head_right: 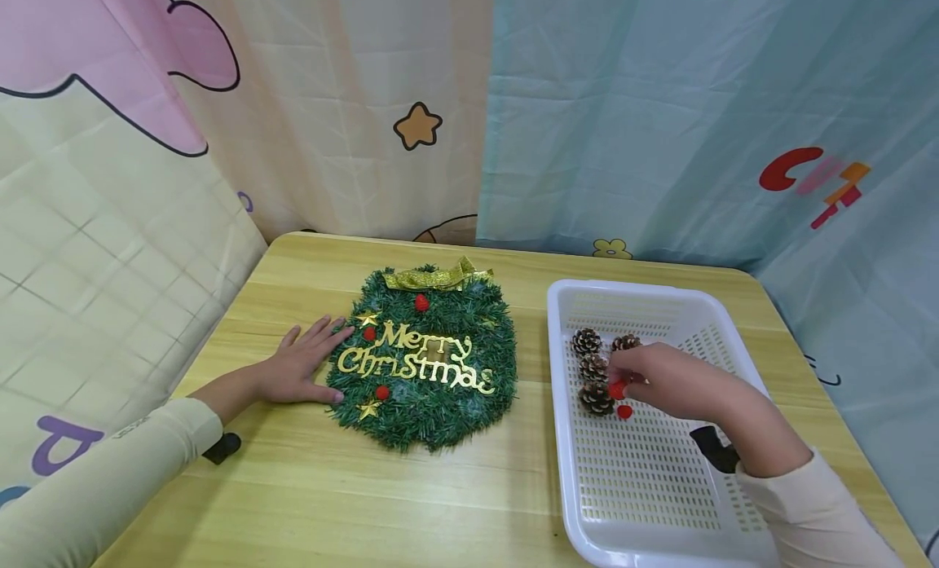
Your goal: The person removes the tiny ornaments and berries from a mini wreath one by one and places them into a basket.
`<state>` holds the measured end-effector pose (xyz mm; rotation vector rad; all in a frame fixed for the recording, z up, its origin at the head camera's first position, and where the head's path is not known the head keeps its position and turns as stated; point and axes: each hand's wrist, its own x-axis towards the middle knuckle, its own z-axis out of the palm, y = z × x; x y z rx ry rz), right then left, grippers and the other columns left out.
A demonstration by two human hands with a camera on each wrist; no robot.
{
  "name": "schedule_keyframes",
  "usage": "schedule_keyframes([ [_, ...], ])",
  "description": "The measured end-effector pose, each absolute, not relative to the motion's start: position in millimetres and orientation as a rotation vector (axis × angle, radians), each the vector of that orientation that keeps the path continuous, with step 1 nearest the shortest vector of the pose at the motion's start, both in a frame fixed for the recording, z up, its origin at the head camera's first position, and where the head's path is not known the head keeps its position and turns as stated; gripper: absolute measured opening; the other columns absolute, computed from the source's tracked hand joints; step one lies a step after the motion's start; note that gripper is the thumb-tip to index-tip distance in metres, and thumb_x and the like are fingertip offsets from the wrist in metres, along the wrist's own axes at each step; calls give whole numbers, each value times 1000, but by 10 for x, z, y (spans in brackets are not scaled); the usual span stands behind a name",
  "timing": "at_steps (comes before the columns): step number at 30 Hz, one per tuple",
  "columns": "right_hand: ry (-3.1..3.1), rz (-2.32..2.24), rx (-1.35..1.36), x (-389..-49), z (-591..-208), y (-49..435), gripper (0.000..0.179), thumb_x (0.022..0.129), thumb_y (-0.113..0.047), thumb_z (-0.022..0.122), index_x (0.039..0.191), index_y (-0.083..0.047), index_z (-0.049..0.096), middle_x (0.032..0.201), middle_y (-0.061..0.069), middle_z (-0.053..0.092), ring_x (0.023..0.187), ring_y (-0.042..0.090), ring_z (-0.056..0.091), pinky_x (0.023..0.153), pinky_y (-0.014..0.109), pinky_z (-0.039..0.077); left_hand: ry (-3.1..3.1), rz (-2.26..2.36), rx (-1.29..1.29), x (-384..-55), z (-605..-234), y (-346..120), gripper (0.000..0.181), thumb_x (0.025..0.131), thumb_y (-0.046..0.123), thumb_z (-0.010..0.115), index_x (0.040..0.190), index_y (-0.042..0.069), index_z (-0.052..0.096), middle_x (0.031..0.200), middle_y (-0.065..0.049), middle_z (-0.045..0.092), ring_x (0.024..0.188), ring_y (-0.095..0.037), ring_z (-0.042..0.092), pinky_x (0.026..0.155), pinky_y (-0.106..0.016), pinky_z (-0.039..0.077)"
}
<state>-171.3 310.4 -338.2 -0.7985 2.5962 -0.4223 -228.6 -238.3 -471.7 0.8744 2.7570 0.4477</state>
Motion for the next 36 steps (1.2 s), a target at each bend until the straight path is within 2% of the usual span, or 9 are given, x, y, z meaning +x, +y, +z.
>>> schedule_keyframes([
  [4,2576,-423,-754,-1744,-3464,3223,16,92,-6,69,97,-20,64,88,-12,60,75,4,51,64,26,47,2766,444,889,-2278,-4708,-2380,109,82,71,64,161,14,14,165,-15,7,149,-41,1,108,-73,2],
  [14,2593,-368,-659,-1802,-3703,3432,24,89,3,65,84,-20,59,76,-9,54,63,6,42,57,25,36,2764,455,900,-2275,-4703,-2372,108,83,71,63,161,14,14,165,-15,8,149,-42,2,107,-74,2],
  [36,2533,-403,-632,-1813,-3924,3492,25,82,10,63,83,-15,61,77,-8,56,68,7,46,60,27,41,2757,426,876,-2292,-4724,-2391,110,82,74,61,161,16,11,166,-12,4,150,-39,-2,109,-72,0],
])
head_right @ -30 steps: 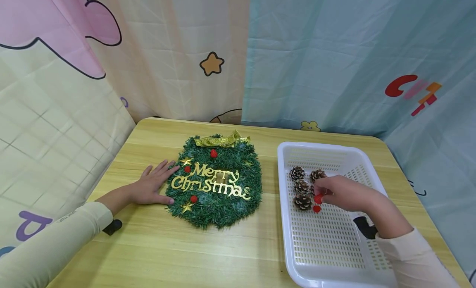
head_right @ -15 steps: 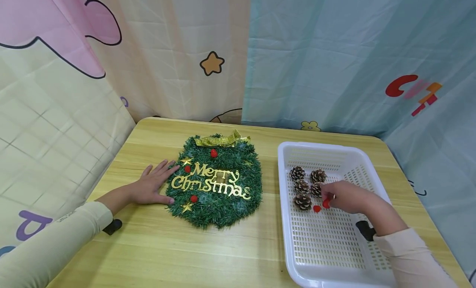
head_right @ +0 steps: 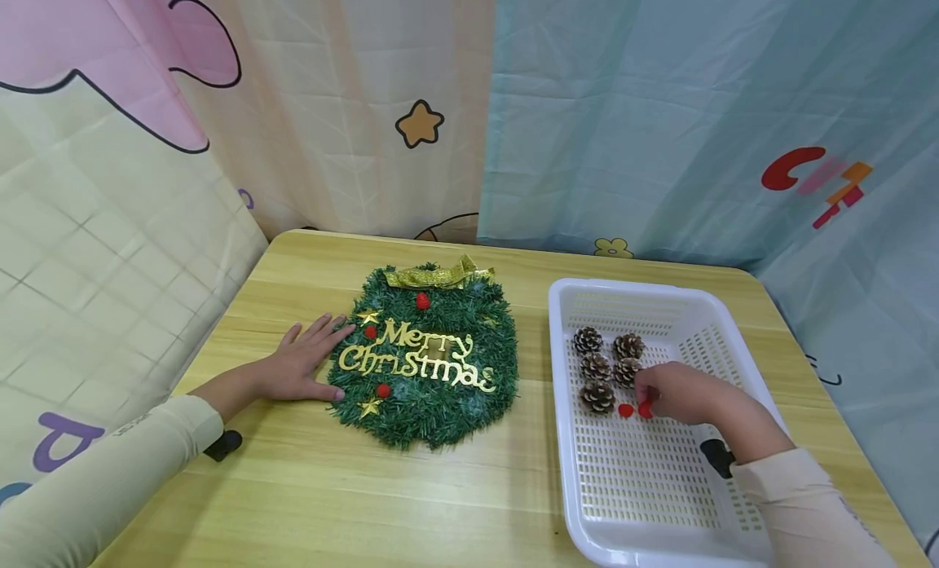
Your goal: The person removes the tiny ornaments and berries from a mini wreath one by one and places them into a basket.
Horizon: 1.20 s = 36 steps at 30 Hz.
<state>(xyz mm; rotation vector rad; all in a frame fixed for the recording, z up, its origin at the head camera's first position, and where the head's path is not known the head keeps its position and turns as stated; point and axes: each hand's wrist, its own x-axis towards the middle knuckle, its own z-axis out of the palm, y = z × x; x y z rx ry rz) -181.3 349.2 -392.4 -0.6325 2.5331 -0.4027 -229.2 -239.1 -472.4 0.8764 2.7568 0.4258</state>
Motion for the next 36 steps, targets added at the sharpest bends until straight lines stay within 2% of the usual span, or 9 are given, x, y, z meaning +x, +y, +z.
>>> schedule_keyframes([
  [27,2561,-363,-579,-1818,-3949,3463,21,81,6,68,82,-14,61,72,-6,50,66,11,44,58,27,38,2769,448,894,-2289,-4734,-2384,108,83,71,62,161,14,13,165,-15,7,150,-41,1,107,-74,2],
  [36,2561,-358,-550,-1849,-3930,3470,20,81,6,69,85,-12,64,77,-7,57,70,12,49,61,30,45,2769,423,885,-2303,-4740,-2397,110,82,73,62,161,16,12,166,-13,5,150,-38,-1,108,-72,2],
])
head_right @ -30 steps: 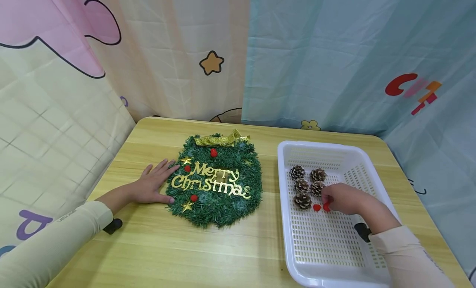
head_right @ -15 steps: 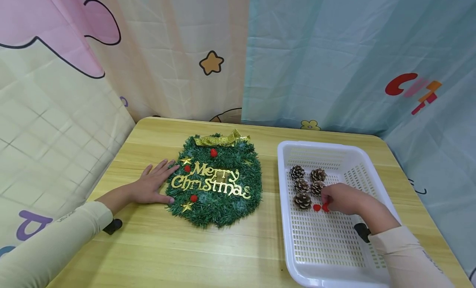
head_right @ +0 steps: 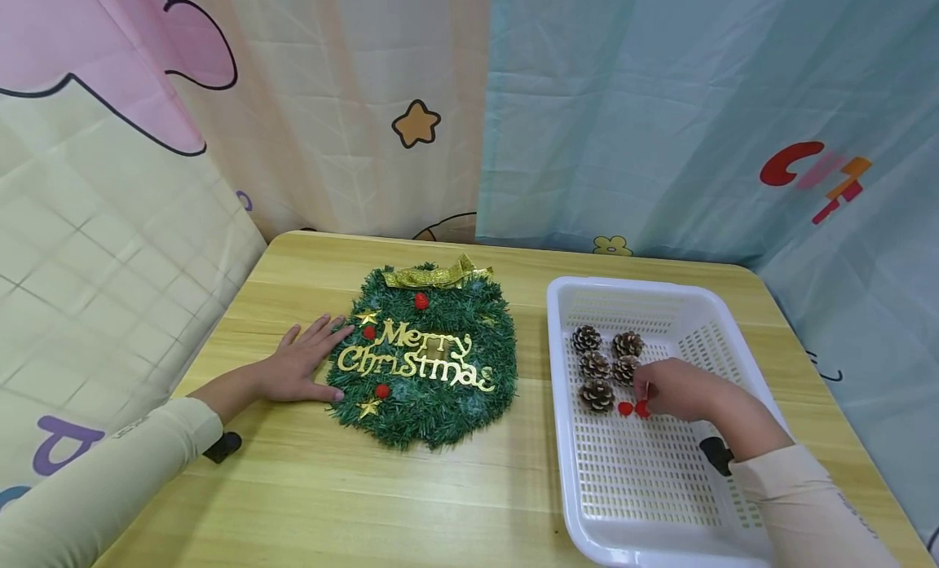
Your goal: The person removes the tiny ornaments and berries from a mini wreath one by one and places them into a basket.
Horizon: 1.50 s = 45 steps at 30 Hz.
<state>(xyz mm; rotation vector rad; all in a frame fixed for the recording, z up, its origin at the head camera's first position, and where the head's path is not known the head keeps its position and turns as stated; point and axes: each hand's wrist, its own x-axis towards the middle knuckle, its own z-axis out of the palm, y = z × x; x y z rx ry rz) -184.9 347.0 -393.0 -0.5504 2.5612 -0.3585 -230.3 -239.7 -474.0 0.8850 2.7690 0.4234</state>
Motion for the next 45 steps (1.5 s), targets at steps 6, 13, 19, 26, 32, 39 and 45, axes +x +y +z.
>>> schedule_keyframes([
  [6,2551,-376,-558,-1853,-3871,3460,18,84,6,64,89,-11,63,74,-6,54,67,11,47,59,28,42,2765,421,878,-2303,-4740,-2390,111,81,73,63,161,16,12,166,-13,5,150,-39,-1,108,-72,2],
  [13,2581,-345,-664,-1856,-3757,3384,16,88,2,66,90,-13,63,74,-8,52,66,8,45,59,27,40,2760,425,874,-2303,-4751,-2393,110,82,73,62,161,17,10,166,-12,4,150,-38,-3,109,-72,0],
  [19,2590,-346,-731,-1911,-3610,3282,16,90,2,64,91,-14,63,73,-9,49,65,6,42,60,28,38,2765,459,885,-2305,-4771,-2396,109,82,72,63,161,18,11,166,-13,4,150,-39,-2,108,-73,1],
  [26,2586,-337,-781,-1993,-3396,3115,23,93,-2,65,81,-18,53,67,-8,38,62,5,39,59,27,35,2761,458,878,-2322,-4759,-2378,110,81,74,62,162,18,11,166,-12,4,150,-38,-2,108,-72,-1],
  [32,2557,-358,-849,-2031,-3193,2841,18,96,-8,63,87,-21,57,70,-9,46,64,5,44,61,27,39,2752,442,851,-2299,-4743,-2394,111,81,74,62,161,18,11,166,-11,3,150,-37,-3,109,-72,-1],
  [39,2562,-288,-1049,-2109,-3011,2503,16,94,-5,65,92,-20,61,77,-12,52,71,7,49,66,30,43,2748,452,860,-2286,-4749,-2392,110,81,75,61,162,19,11,166,-10,3,150,-37,-2,109,-72,-1],
  [45,2549,-261,-1115,-2213,-2929,2258,17,95,-5,65,108,-14,67,102,-5,67,90,11,63,80,39,53,2750,446,854,-2304,-4744,-2391,111,81,75,61,162,18,11,166,-10,2,150,-37,-3,109,-71,-2],
])
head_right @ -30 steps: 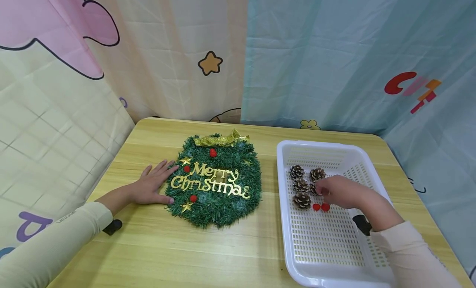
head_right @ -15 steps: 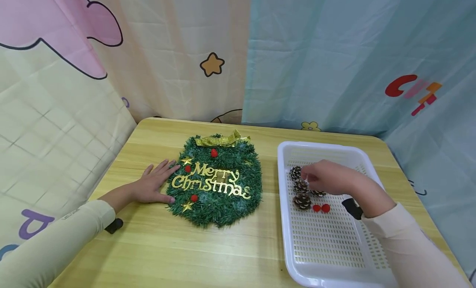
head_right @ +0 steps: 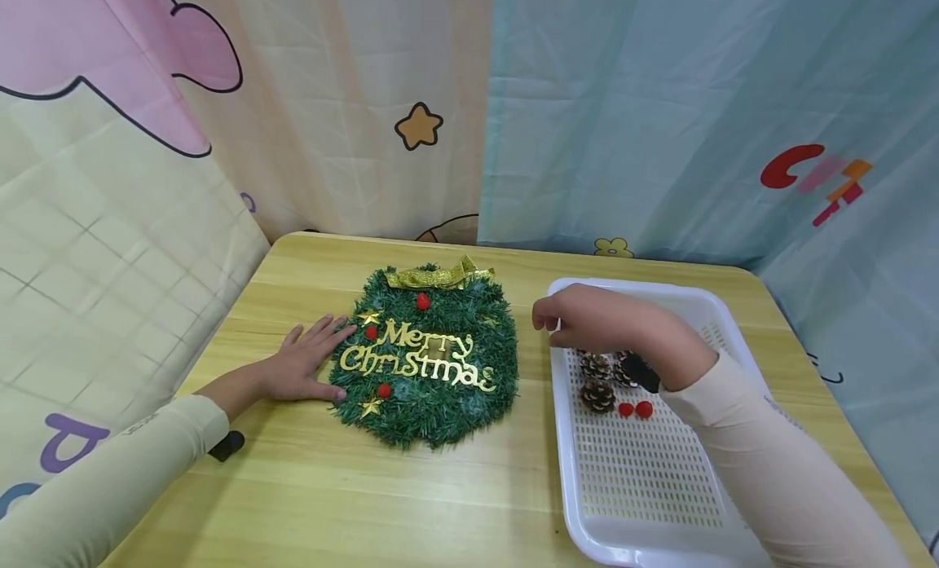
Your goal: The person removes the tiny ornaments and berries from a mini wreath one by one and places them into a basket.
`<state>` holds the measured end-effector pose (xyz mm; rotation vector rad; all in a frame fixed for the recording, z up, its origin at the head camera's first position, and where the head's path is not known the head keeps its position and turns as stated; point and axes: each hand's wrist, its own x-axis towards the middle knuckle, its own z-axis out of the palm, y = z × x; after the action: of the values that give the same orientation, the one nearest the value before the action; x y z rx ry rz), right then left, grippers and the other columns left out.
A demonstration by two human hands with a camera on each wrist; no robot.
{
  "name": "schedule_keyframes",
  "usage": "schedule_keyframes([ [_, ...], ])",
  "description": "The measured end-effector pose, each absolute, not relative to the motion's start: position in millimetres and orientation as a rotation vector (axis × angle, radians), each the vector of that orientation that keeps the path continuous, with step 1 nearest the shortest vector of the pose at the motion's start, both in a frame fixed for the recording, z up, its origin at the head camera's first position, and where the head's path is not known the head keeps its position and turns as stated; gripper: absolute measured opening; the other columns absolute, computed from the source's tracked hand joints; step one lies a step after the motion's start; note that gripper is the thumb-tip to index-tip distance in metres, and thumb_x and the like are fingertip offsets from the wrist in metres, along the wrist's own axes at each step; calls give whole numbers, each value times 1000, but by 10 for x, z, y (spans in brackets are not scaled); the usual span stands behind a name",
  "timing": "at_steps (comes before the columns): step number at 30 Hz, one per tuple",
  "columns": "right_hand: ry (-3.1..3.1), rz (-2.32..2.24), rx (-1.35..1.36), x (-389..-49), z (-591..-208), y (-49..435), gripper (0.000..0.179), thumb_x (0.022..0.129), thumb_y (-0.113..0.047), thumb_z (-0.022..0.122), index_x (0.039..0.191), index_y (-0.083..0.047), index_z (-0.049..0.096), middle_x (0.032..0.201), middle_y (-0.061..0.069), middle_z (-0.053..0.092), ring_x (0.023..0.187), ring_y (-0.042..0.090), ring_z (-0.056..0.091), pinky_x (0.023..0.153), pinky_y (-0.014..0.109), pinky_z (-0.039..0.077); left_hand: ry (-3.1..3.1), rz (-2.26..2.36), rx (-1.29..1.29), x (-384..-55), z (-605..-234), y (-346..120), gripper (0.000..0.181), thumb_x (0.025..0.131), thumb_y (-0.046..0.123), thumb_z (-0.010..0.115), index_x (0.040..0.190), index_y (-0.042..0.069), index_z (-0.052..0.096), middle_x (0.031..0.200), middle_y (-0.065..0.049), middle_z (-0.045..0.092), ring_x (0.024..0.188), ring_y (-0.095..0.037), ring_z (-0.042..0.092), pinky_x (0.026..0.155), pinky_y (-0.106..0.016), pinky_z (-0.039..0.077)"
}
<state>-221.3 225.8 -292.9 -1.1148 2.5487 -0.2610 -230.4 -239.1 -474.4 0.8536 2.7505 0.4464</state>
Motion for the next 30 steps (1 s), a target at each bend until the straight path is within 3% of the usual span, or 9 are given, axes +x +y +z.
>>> schedule_keyframes([
  [10,2480,-206,-1199,-2402,-2952,1857,16,95,-4,65,110,-10,66,109,2,68,97,20,65,84,39,53,2754,455,857,-2287,-4729,-2384,109,81,73,63,161,17,13,166,-12,6,150,-39,-1,109,-72,0],
  [17,2452,-218,-1275,-2611,-3008,1642,13,94,-5,66,105,-11,66,105,2,68,95,18,64,82,39,52,2759,433,836,-2300,-4718,-2368,111,80,76,60,162,19,11,166,-10,4,151,-36,-2,109,-71,-1],
  [30,2377,-238,-1270,-2974,-3293,1195,25,99,-12,62,122,-5,63,120,12,66,106,23,63,91,42,50,2742,457,821,-2284,-4693,-2374,111,80,75,62,162,19,12,166,-10,3,151,-36,-3,110,-70,-3],
])
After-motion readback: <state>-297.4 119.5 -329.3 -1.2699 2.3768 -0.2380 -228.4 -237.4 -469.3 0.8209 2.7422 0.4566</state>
